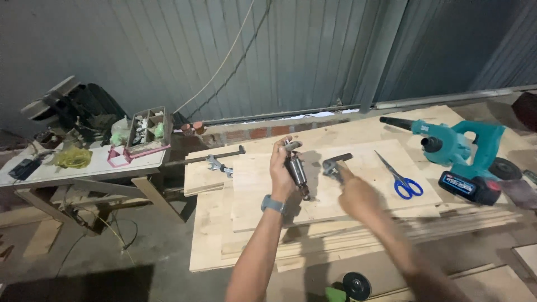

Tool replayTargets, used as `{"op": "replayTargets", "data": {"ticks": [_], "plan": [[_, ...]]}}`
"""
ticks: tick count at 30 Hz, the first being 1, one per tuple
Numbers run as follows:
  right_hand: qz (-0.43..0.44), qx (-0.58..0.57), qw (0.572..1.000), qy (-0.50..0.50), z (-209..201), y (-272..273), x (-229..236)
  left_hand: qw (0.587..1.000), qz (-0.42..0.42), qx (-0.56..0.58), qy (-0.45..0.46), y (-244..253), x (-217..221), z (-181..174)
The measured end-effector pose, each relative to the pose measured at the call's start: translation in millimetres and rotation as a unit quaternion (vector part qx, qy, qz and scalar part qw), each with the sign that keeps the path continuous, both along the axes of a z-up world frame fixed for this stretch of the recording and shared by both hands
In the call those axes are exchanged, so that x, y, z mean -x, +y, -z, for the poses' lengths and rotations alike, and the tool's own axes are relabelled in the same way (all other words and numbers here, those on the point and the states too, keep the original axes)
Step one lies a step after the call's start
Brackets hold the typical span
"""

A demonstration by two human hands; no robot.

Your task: The person assembles a mechanical component on a wooden workbench, using a wrench to tighten a nut on a gear-like object. They then use a hammer to tap the assembly while holding it with the wrench, and finally attach the component to a green power tool.

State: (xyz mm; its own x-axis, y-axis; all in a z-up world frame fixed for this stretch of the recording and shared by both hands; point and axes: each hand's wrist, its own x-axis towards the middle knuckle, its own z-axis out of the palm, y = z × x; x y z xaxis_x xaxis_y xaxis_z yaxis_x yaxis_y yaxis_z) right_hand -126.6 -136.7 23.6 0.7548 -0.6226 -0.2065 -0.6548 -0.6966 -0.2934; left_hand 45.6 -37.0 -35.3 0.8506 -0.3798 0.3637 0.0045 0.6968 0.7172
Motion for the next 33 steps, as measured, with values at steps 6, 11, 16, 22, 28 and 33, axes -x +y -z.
{"op": "replayTargets", "data": {"ticks": [6, 11, 16, 22, 28, 33], "plan": [[-0.066, 0.059, 0.993, -0.081, 63.4, 27.7, -30.8, 0.978, 0.113, 0.071, 0.162, 40.6, 15.8, -6.6], [-0.088, 0.220, 0.963, -0.128, 92.5, 30.9, -39.9, 0.968, 0.126, 0.077, 0.202, 76.6, 30.0, -11.9], [-0.054, 0.172, 0.966, -0.186, 80.0, 37.8, -29.7, 0.966, 0.115, 0.080, 0.218, 100.0, 61.0, -15.7], [-0.039, -0.430, 0.818, -0.380, 44.3, 116.4, 35.3, 0.986, 0.045, 0.032, 0.155, 108.7, 114.4, -25.6], [-0.066, -0.646, 0.684, -0.332, 58.6, 136.1, 75.4, 0.985, 0.165, -0.034, 0.017, 128.2, 126.7, -40.3], [-0.129, -0.917, 0.326, -0.190, 100.8, 137.6, 89.3, 0.982, 0.174, -0.065, -0.044, 132.2, 148.7, -49.1]]}}
